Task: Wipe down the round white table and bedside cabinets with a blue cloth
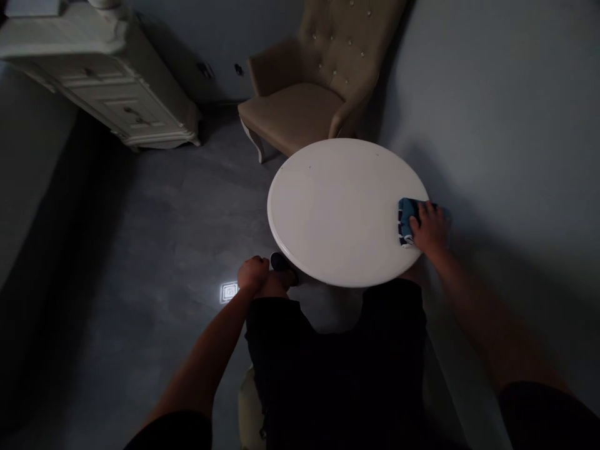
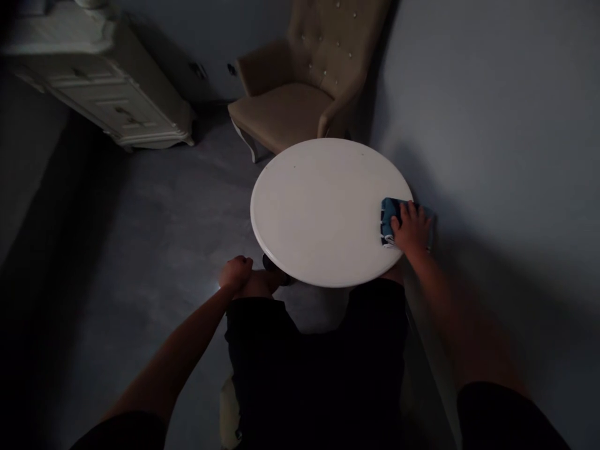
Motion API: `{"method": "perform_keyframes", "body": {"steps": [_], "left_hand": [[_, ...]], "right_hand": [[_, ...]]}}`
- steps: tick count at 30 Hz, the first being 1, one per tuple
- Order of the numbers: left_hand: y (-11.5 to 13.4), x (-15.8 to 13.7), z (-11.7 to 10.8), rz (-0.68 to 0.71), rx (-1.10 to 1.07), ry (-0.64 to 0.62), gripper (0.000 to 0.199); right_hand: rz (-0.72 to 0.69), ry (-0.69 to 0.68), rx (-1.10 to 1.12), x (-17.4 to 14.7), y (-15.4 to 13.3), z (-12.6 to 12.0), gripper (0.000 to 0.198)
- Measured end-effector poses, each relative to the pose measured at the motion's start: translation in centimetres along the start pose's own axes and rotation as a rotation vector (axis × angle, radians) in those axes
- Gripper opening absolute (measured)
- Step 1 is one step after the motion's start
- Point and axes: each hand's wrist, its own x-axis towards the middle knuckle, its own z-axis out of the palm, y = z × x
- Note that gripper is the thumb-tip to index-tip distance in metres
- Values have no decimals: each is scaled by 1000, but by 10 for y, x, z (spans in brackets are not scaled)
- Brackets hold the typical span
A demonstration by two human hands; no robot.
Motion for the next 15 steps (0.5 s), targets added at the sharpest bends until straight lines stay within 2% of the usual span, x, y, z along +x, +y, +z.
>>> {"method": "perform_keyframes", "body": {"steps": [4,7,10,15], "left_hand": [[-1,1,-1,10,5,-3,52],[0,1,1,17,8,2,53],[3,0,2,8,18,9,56],[14,-13,-3,12,55,39,58]], "right_hand": [[14,-44,-23,-37,-27,0,70],[-45,-71,5,-74,-66,0,73],[-173,-103,113,-114,-127,-2,74],[-488,-137,400,-167,-236,-5,75]]}}
